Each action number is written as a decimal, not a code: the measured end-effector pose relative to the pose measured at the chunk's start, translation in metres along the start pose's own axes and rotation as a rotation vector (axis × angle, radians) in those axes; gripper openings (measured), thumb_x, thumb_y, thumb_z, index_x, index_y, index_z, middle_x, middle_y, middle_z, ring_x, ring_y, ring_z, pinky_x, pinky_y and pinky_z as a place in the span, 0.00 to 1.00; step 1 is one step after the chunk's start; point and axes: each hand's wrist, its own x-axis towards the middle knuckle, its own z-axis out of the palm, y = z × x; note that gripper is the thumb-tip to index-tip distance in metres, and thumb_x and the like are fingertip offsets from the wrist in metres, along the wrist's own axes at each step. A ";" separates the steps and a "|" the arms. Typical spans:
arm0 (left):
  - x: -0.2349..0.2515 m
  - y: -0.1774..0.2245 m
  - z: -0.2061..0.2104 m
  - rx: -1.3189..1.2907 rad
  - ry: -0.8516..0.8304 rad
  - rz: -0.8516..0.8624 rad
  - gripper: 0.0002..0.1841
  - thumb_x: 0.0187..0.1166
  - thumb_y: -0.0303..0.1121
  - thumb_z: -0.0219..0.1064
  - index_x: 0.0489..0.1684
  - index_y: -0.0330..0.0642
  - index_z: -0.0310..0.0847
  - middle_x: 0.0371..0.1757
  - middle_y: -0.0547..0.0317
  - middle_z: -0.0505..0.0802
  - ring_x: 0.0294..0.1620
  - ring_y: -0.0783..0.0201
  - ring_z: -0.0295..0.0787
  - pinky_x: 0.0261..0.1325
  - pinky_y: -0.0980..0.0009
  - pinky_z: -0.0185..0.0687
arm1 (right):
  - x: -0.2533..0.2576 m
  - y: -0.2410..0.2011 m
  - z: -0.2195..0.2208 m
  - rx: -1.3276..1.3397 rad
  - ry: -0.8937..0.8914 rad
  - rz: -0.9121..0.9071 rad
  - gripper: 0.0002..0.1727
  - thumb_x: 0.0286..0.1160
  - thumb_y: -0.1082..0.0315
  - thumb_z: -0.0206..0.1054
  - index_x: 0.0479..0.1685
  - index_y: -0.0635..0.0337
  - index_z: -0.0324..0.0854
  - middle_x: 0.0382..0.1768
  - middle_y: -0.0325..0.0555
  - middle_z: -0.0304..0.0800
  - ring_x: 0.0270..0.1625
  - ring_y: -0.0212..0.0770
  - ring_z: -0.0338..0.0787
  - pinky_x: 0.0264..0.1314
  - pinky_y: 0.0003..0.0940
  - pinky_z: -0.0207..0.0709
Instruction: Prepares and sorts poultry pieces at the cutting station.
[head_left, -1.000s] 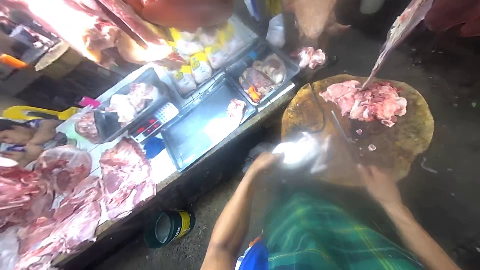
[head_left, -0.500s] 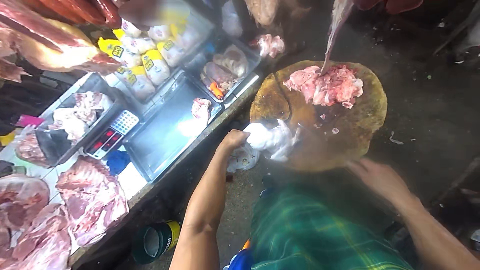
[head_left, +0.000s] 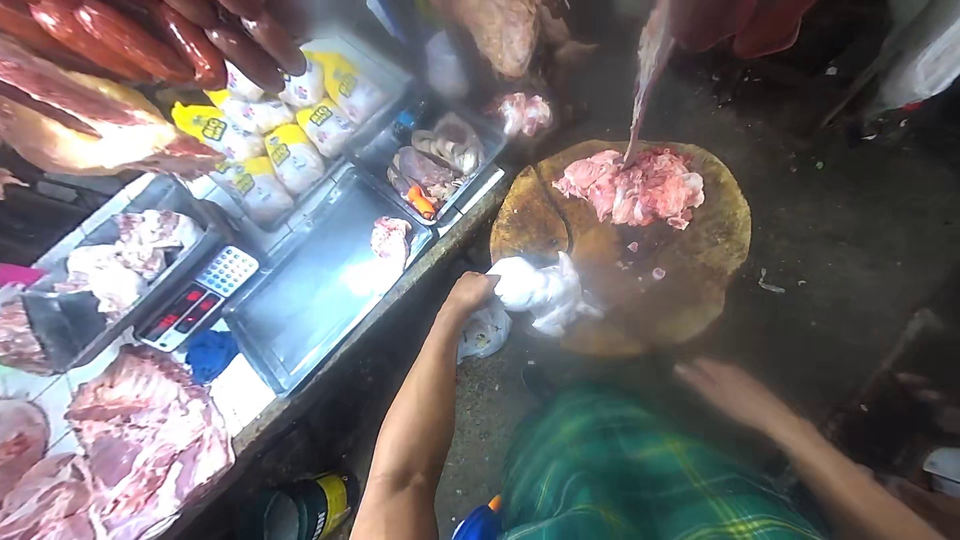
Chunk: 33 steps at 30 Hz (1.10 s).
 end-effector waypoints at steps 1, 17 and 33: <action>-0.004 0.003 0.001 0.040 0.016 0.018 0.25 0.82 0.54 0.60 0.25 0.41 0.83 0.22 0.55 0.84 0.23 0.59 0.78 0.30 0.54 0.73 | -0.003 0.001 0.010 0.125 -0.015 0.057 0.37 0.86 0.29 0.45 0.54 0.55 0.82 0.27 0.48 0.83 0.25 0.46 0.84 0.30 0.49 0.82; -0.014 0.012 0.001 0.248 0.058 0.105 0.29 0.78 0.60 0.58 0.22 0.42 0.85 0.29 0.46 0.90 0.38 0.43 0.89 0.40 0.35 0.78 | 0.097 -0.131 0.022 0.014 0.283 -0.225 0.37 0.89 0.34 0.44 0.53 0.58 0.86 0.39 0.56 0.92 0.49 0.57 0.93 0.56 0.63 0.83; -0.009 -0.005 0.001 0.173 0.018 0.081 0.26 0.81 0.56 0.59 0.24 0.41 0.85 0.28 0.46 0.89 0.35 0.45 0.88 0.39 0.38 0.78 | 0.112 -0.133 0.010 -0.157 0.193 -0.164 0.39 0.88 0.33 0.44 0.53 0.60 0.86 0.44 0.60 0.93 0.54 0.60 0.93 0.59 0.66 0.81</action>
